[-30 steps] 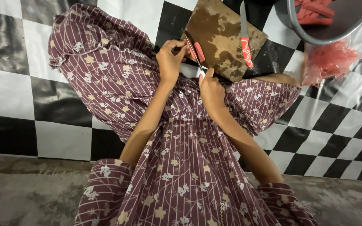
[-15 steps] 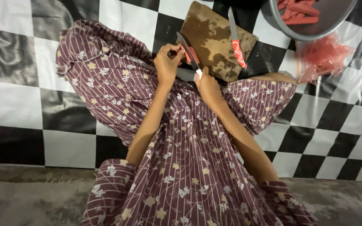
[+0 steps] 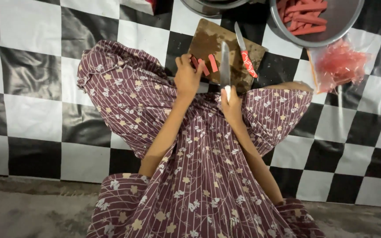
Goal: Cutting sausages into smaller pieces on a wooden board using a knife while sitting on the floor.
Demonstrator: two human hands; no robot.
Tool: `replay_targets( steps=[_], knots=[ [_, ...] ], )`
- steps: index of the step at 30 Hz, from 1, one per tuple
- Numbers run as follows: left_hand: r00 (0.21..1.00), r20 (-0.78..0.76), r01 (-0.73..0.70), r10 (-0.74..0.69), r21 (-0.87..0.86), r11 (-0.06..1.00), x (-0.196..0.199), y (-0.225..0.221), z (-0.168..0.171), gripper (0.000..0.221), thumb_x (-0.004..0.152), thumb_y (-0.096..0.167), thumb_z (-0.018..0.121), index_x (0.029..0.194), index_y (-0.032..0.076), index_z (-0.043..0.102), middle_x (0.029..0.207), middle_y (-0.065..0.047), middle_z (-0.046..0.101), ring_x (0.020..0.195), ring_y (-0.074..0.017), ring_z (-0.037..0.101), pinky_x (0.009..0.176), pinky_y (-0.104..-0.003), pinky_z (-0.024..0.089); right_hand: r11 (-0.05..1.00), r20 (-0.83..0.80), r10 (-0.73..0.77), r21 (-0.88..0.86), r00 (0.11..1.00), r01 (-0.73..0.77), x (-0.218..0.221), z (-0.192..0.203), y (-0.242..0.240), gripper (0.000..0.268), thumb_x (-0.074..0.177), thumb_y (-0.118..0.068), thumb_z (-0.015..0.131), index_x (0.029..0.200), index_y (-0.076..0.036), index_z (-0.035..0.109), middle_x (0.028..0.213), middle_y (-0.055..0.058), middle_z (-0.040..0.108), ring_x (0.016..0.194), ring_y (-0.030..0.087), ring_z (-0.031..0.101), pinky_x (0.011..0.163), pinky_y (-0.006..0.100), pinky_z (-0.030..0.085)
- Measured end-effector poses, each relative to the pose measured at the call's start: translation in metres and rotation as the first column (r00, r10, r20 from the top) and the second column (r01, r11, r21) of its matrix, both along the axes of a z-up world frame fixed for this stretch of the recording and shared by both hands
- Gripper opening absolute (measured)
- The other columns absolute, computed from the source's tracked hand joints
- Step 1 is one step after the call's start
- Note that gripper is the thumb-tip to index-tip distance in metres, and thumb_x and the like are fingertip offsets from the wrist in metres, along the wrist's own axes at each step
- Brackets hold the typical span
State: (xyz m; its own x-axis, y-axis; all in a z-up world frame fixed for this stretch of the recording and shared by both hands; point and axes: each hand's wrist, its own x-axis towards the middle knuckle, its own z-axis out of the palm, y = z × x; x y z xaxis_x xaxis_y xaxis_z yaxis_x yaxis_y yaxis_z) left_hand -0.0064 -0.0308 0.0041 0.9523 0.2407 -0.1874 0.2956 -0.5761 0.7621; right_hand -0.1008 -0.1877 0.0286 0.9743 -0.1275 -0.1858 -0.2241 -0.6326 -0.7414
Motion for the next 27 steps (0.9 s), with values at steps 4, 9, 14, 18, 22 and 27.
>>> replay_targets(
  steps=[4,9,14,18,22,27],
  knots=[
    [0.998,-0.037,0.055,-0.043,0.454,0.889,0.013,-0.038,-0.023,0.085,0.076,0.057,0.085,0.131,0.007,0.045,0.115,-0.008,0.047,0.100,-0.0281,0.070,0.077,-0.044,0.065,0.986,0.117,-0.156,0.076,0.981,0.148,-0.010,-0.017,-0.008,0.051,0.109,-0.033,0.053,0.135,0.011,0.050,0.087,0.038,0.065,0.085,0.050,0.069,0.069,0.053,0.052],
    [0.993,0.095,-0.025,-0.068,0.744,0.668,0.016,-0.061,-0.057,0.063,0.085,0.044,0.080,0.125,0.005,0.051,0.095,-0.007,0.054,0.092,-0.0270,0.070,0.088,-0.046,0.059,0.912,0.117,-0.324,0.302,0.939,0.277,-0.015,-0.025,-0.015,0.048,0.111,-0.030,0.050,0.132,0.013,0.046,0.073,0.020,0.064,0.062,0.023,0.063,0.063,0.037,0.055],
    [0.987,0.155,-0.074,-0.047,0.692,0.718,0.029,-0.054,-0.094,0.037,0.086,0.032,0.074,0.101,0.006,0.052,0.083,-0.009,0.057,0.076,-0.0315,0.068,0.072,-0.043,0.058,0.791,0.102,-0.392,0.544,0.915,0.278,-0.009,-0.018,-0.014,0.022,0.111,-0.024,0.043,0.101,-0.006,0.052,0.053,0.002,0.045,0.040,0.013,0.054,0.038,0.023,0.044],
    [0.979,0.185,-0.059,-0.091,0.675,0.735,0.030,-0.048,-0.056,0.026,0.088,0.018,0.071,0.100,0.003,0.054,0.088,-0.014,0.058,0.077,-0.0325,0.069,0.066,-0.041,0.060,0.821,0.122,-0.368,0.508,0.922,0.261,-0.008,-0.028,-0.016,0.022,0.111,-0.024,0.044,0.099,-0.006,0.050,0.050,0.002,0.048,0.038,0.012,0.053,0.036,0.022,0.042],
    [0.977,0.142,0.064,-0.158,0.512,0.857,0.028,-0.052,-0.031,0.031,0.087,0.015,0.075,0.103,0.006,0.049,0.099,-0.016,0.056,0.091,-0.0371,0.068,0.078,-0.046,0.060,0.844,0.142,-0.343,0.480,0.929,0.238,-0.007,-0.030,-0.015,0.023,0.112,-0.025,0.045,0.102,-0.005,0.050,0.051,0.004,0.052,0.038,0.013,0.054,0.036,0.024,0.042],
    [0.974,0.152,0.087,-0.166,0.423,0.902,0.028,-0.067,-0.034,0.051,0.088,0.040,0.078,0.111,0.007,0.047,0.106,-0.017,0.052,0.100,-0.0362,0.065,0.089,-0.042,0.057,0.814,0.117,-0.363,0.522,0.925,0.253,-0.008,-0.027,-0.014,0.023,0.111,-0.025,0.045,0.102,-0.005,0.051,0.051,0.004,0.051,0.038,0.014,0.053,0.037,0.024,0.043]
  ],
)
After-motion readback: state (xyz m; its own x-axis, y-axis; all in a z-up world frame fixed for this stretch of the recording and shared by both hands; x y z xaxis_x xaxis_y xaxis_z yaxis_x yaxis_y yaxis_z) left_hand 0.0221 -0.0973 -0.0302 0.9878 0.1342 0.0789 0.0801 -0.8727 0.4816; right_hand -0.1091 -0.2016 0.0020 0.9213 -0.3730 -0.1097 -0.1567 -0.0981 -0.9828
